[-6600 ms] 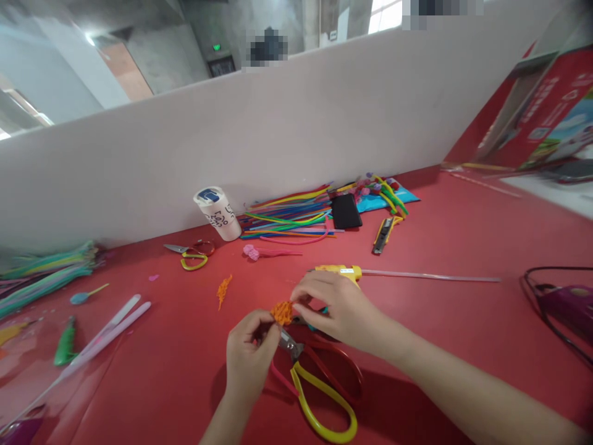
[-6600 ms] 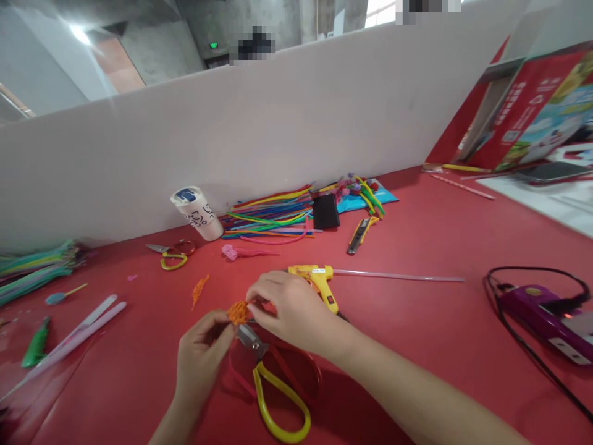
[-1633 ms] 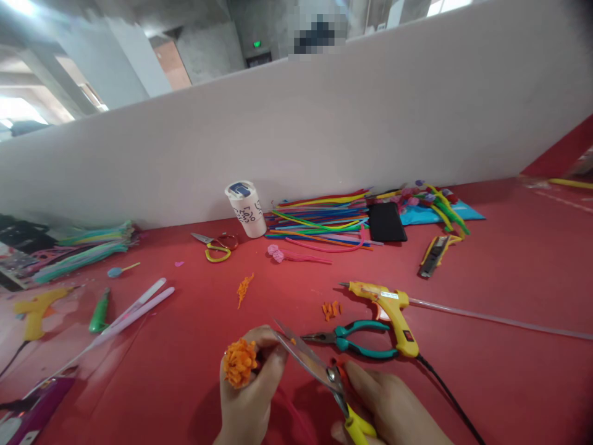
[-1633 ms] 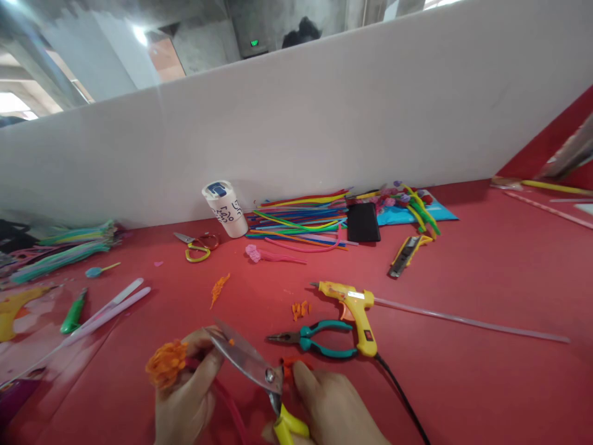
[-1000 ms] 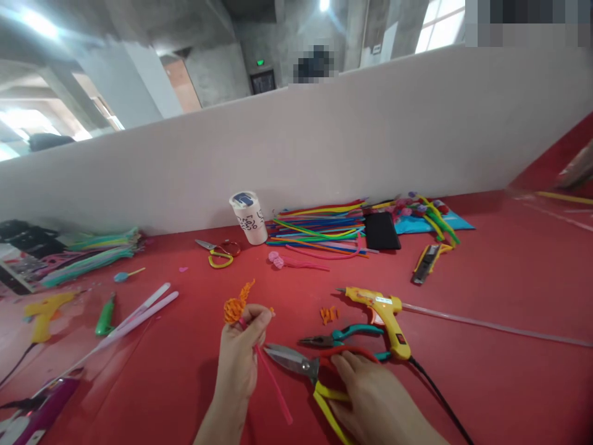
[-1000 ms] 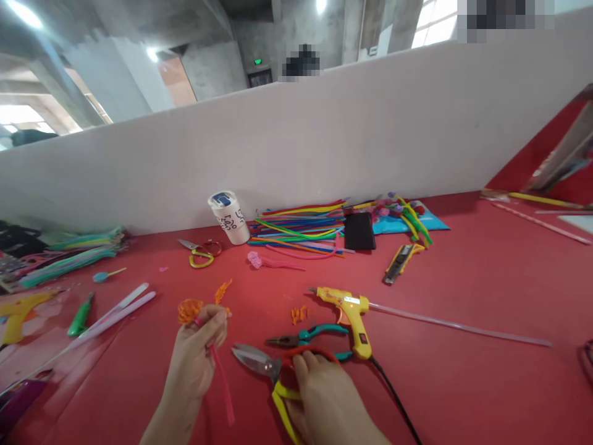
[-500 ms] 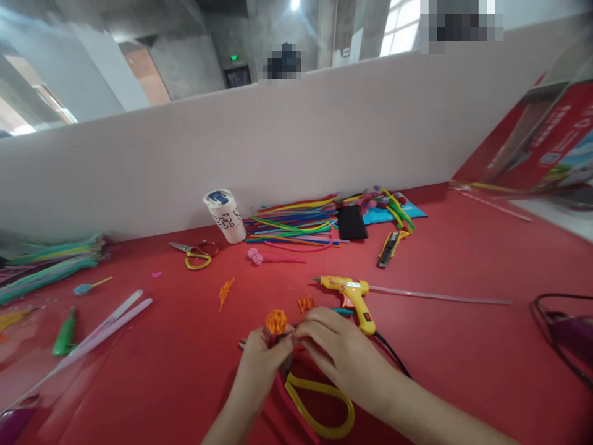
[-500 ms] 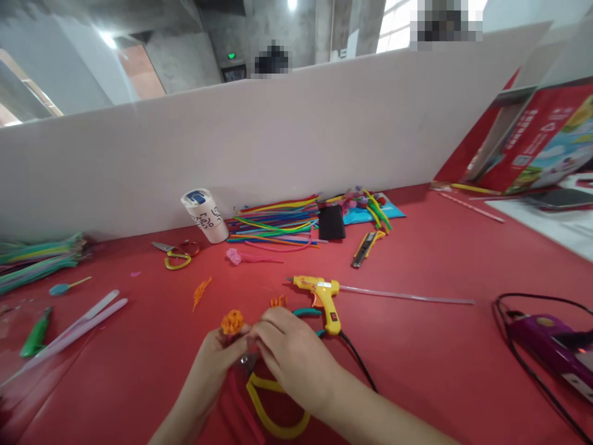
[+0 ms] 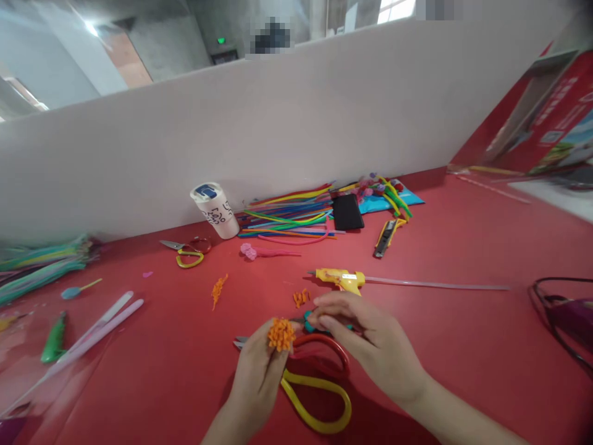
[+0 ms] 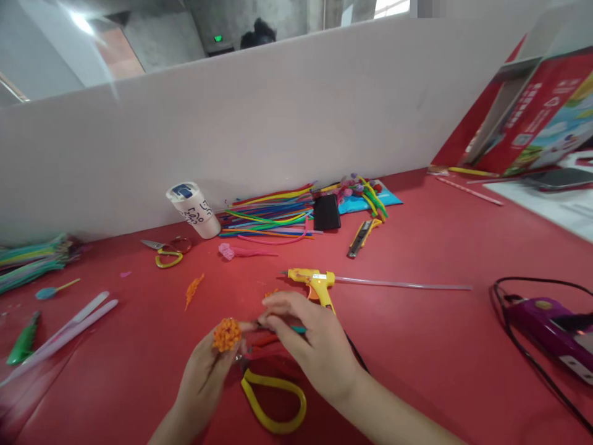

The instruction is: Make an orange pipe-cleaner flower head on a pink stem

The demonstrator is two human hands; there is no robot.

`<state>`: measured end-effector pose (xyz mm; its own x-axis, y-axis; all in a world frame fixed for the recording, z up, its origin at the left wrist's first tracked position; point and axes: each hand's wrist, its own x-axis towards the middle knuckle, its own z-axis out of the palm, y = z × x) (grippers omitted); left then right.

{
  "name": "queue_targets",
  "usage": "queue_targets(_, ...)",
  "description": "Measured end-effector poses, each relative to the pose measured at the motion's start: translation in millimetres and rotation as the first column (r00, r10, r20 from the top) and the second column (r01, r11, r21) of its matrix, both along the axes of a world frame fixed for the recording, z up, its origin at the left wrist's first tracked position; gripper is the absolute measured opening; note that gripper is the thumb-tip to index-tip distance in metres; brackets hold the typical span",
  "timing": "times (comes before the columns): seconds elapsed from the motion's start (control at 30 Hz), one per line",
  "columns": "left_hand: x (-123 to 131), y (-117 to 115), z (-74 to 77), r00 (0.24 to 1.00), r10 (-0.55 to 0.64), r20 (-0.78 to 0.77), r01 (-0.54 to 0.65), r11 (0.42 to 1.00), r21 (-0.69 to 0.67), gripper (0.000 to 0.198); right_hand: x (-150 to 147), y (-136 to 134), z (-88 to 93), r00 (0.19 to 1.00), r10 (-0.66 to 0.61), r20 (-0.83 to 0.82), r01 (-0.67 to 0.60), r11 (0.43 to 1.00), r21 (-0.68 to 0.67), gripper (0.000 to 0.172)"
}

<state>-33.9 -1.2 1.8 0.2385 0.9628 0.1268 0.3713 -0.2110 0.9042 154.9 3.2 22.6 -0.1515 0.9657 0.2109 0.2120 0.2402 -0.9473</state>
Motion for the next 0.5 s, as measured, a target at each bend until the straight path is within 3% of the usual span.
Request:
queue_targets(0.07,-1,2,1.9,0.995,-0.058,-0.076,0.066,0.991,0.113,0.027,0,-4,3.0,0.99,0.048,-0.134,-0.055,0.997,-0.048,0.01)
queue_targets(0.13,0,2,2.1,0.99,-0.073,-0.117,0.094,0.977,0.191,0.029,-1,-8,6.3,0.983,0.071,-0.17,-0.074,0.997,-0.007,0.008)
queue_targets(0.27,1,0,-1.9,0.99,-0.052,-0.133,0.082,0.969,0.232,0.03,-1,-13,13.9,0.997,0.006,-0.082,0.006,0.989,0.146,0.008)
queue_targets(0.4,3,-1,-3.1,0.987,-0.051,-0.15,0.086,0.968,0.236,0.028,-4,-15,18.2,0.997,0.033,-0.076,-0.028,0.997,0.067,0.006)
queue_targets(0.5,6,0,0.1,0.985,-0.04,-0.166,0.085,0.958,0.274,0.027,-6,-17,18.3,0.998,0.066,-0.004,-0.065,0.991,0.121,0.009)
